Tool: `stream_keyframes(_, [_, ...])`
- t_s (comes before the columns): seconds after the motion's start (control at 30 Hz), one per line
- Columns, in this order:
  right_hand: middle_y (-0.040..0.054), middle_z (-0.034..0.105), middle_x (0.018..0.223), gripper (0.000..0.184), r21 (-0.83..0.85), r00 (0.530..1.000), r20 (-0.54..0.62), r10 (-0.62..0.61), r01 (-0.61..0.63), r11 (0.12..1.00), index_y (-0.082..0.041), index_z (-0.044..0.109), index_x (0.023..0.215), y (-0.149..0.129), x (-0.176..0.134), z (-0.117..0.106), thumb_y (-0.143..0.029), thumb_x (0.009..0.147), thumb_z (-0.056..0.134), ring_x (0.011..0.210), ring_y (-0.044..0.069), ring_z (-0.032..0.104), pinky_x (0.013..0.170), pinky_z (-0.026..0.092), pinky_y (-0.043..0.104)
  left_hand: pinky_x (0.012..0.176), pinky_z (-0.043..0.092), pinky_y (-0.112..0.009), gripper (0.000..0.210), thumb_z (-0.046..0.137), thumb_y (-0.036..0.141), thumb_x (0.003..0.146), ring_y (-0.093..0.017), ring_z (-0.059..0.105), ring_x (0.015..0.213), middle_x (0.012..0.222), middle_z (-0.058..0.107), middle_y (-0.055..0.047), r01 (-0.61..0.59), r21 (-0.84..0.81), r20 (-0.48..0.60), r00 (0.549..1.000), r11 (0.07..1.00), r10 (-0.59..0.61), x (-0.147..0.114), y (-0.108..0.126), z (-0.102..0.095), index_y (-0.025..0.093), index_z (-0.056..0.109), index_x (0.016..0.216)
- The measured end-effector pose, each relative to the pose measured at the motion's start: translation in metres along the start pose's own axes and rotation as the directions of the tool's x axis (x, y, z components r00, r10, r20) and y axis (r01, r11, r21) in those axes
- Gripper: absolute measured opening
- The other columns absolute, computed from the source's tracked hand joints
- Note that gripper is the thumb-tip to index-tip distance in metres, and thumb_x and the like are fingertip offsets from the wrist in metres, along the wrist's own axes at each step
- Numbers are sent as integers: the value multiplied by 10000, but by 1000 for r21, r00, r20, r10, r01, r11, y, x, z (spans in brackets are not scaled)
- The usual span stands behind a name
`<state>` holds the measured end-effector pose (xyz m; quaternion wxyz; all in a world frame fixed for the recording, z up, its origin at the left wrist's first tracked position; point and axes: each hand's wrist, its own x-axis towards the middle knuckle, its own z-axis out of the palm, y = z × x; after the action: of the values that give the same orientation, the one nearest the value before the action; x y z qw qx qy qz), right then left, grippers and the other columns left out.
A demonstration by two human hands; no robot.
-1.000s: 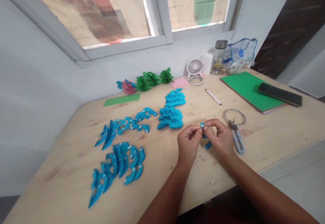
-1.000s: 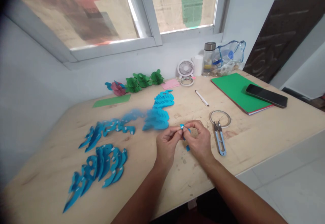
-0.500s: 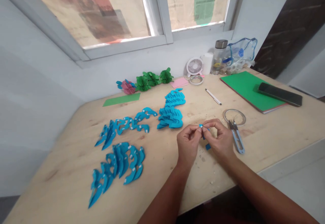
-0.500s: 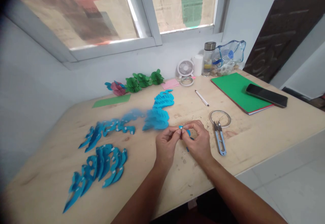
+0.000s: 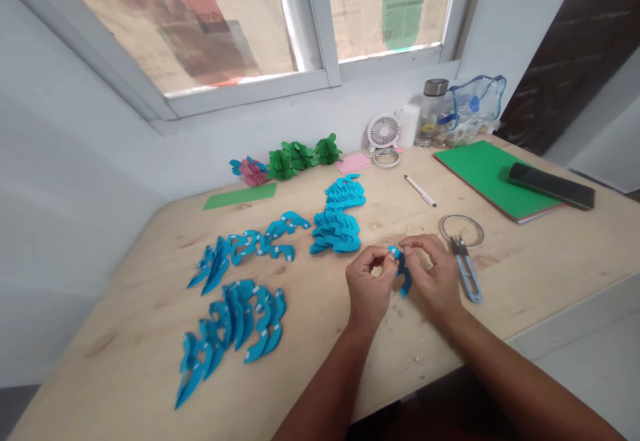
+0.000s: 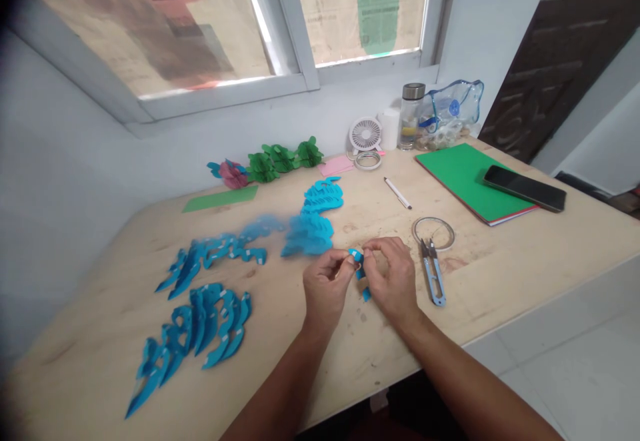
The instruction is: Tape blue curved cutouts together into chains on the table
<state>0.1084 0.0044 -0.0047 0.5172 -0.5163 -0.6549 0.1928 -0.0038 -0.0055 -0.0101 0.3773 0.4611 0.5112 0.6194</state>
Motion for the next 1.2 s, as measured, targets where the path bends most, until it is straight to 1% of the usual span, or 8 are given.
stream_keyframes(0.07, [45,649,781,111,71,996,14,88,-89,994,-213,625,765,1,2,0,-252,798,527,795,219,579,745,434,366,608,486,-241,82,608,217,720,-131,590,601,644,652,-15,20,-24,29,999,999,-20,0,-1,0,160,647,674])
stream_keyframes(0.2, [26,625,727,153,278,956,181,229,-273,921,-198,620,758,0,4,0,-319,803,537,723,186,569,668,445,313,621,489,-244,84,606,205,729,-134,600,616,651,665,-18,56,-58,100,994,997,-50,0,-3,0,154,652,679])
stream_keyframes(0.5, [-20,570,564,265,488,862,312,400,-507,711,-193,568,670,-2,8,3,-434,697,675,520,136,525,512,437,263,615,502,-249,140,604,227,736,-134,610,604,645,684,-32,152,-115,141,981,982,-135,1,1,2,142,677,650])
stream_keyframes(0.7, [-36,568,563,246,609,793,423,439,-607,510,-190,576,677,2,7,5,-386,677,724,498,114,509,478,407,230,518,487,-210,73,647,196,675,-109,575,556,604,652,-9,227,-144,110,971,963,-212,2,1,4,138,665,636])
stream_keyframes(0.87, [-32,538,585,234,667,779,466,421,-621,411,-181,582,669,2,7,5,-383,726,687,524,104,473,498,383,225,480,479,-195,56,644,181,658,-96,553,537,592,630,7,269,-170,97,962,948,-255,1,4,4,138,652,623])
stream_keyframes(1.03, [-32,534,588,226,673,777,465,424,-621,401,-184,586,670,1,7,5,-379,724,688,536,109,473,512,380,231,535,486,-203,61,633,179,666,-97,566,558,598,639,1,265,-174,90,963,948,-253,2,5,4,139,655,625])
stream_keyframes(1.1, [-30,551,596,222,648,775,451,442,-626,435,-184,588,668,1,7,5,-361,683,723,543,112,486,532,392,239,561,481,-200,64,632,172,663,-92,562,566,593,634,2,252,-167,85,967,953,-241,2,4,3,137,650,612])
stream_keyframes(1.2, [-26,565,613,228,610,808,360,468,-583,538,-180,602,664,2,8,6,-365,657,736,572,116,500,568,401,249,518,462,-201,79,645,214,665,-88,539,537,609,625,5,301,-164,105,952,939,-287,2,2,3,136,660,667])
